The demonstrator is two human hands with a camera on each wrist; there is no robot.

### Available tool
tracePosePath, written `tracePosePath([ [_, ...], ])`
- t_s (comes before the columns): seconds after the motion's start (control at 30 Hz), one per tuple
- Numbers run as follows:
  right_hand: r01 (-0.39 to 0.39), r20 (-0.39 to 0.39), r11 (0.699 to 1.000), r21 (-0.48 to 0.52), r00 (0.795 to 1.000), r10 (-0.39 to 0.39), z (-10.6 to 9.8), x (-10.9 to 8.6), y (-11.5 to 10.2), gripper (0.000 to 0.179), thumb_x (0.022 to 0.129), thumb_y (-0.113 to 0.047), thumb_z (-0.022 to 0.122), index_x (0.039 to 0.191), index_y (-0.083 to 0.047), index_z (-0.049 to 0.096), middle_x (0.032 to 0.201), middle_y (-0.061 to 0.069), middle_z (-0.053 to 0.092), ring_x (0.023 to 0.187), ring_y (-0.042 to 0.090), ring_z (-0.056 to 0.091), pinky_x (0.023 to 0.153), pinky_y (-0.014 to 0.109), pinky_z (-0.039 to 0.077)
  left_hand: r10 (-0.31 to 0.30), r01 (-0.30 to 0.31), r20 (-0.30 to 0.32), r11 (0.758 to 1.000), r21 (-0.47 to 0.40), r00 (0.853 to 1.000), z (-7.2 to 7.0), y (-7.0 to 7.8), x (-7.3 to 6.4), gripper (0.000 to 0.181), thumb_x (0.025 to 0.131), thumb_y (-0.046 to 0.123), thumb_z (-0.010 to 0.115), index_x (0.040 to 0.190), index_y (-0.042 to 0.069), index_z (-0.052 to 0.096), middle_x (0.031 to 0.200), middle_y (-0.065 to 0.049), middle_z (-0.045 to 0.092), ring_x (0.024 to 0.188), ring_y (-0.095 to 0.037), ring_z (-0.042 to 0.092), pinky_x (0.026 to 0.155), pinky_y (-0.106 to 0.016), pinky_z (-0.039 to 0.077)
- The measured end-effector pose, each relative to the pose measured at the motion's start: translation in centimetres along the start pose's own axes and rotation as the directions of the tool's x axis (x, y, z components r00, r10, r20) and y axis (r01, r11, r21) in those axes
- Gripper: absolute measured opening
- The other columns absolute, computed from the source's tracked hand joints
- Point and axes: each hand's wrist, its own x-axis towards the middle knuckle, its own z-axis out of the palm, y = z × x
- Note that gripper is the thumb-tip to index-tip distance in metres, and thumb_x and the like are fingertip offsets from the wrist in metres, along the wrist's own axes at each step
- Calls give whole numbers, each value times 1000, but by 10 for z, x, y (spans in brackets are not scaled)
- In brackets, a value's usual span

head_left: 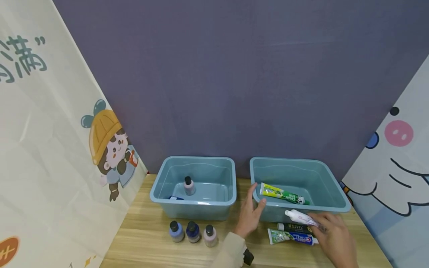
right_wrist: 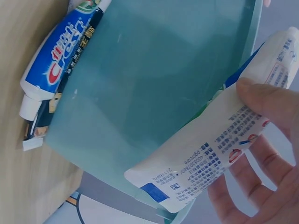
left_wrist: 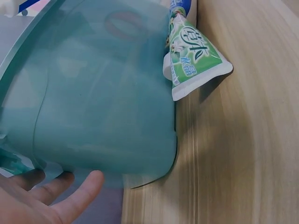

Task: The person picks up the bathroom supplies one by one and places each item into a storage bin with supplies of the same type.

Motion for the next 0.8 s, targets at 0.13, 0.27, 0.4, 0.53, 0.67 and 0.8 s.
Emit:
tracePosePath([
  [0.13, -12, 5, 1000, -8, 1000, 12, -3, 3, 0, 45, 58, -4, 95, 100, -11, 81, 91, 6, 74, 82, 32, 64, 53, 35, 47, -16, 16, -7, 1000, 0, 1000, 2, 1, -2, 60, 106, 52, 47, 158, 51, 17, 166, 5, 34, 147, -30, 42, 112, -59, 40],
  [0.27, -32, 9, 999, -14, 999, 32, -5, 6, -3, 44, 60, -3, 94, 102, -11, 81, 92, 7, 74, 82, 32, 64, 49, 28, 41, -18, 18, -16, 1000, 8, 1000, 3, 2, -4, 61, 105, 59, 41, 159, 50, 14, 167, 5, 32, 148, -30, 41, 114, -59, 38],
  [0.4, -11, -9, 1000, -12, 1000, 11, -8, 12, -4, 43, 60, -2, 93, 101, -10, 81, 92, 8, 74, 80, 33, 63, 47, 25, 35, -14, 16, -48, 999, 47, 999, 6, 1, -4, 62, 105, 61, 37, 161, 48, 12, 166, 1, 34, 145, -33, 43, 112, -61, 39],
  [0.53, 38, -32, 999, -9, 999, -39, -11, 18, -2, 44, 58, -2, 93, 100, -9, 81, 91, 10, 74, 78, 33, 62, 45, 25, 35, -12, 17, -56, 997, 78, 998, 8, 0, -4, 62, 106, 60, 34, 162, 44, 11, 166, -2, 35, 144, -34, 45, 111, -60, 40],
  [0.67, 77, -43, 997, -17, 996, -77, -13, 25, -2, 45, 58, -3, 93, 101, -7, 80, 89, 10, 73, 74, 31, 60, 46, 26, 36, -17, 22, -47, 995, 99, 999, 8, 1, -4, 63, 106, 61, 32, 163, 42, 11, 164, -4, 38, 143, -33, 47, 111, -58, 42],
  [0.8, 103, -54, 995, -17, 993, -104, -15, 33, -3, 45, 58, -3, 93, 102, -6, 80, 88, 11, 73, 74, 29, 58, 48, 28, 38, -20, 26, -52, 993, 119, 998, 8, 3, -4, 62, 106, 61, 33, 162, 45, 10, 162, -6, 42, 139, -34, 51, 107, -57, 45],
])
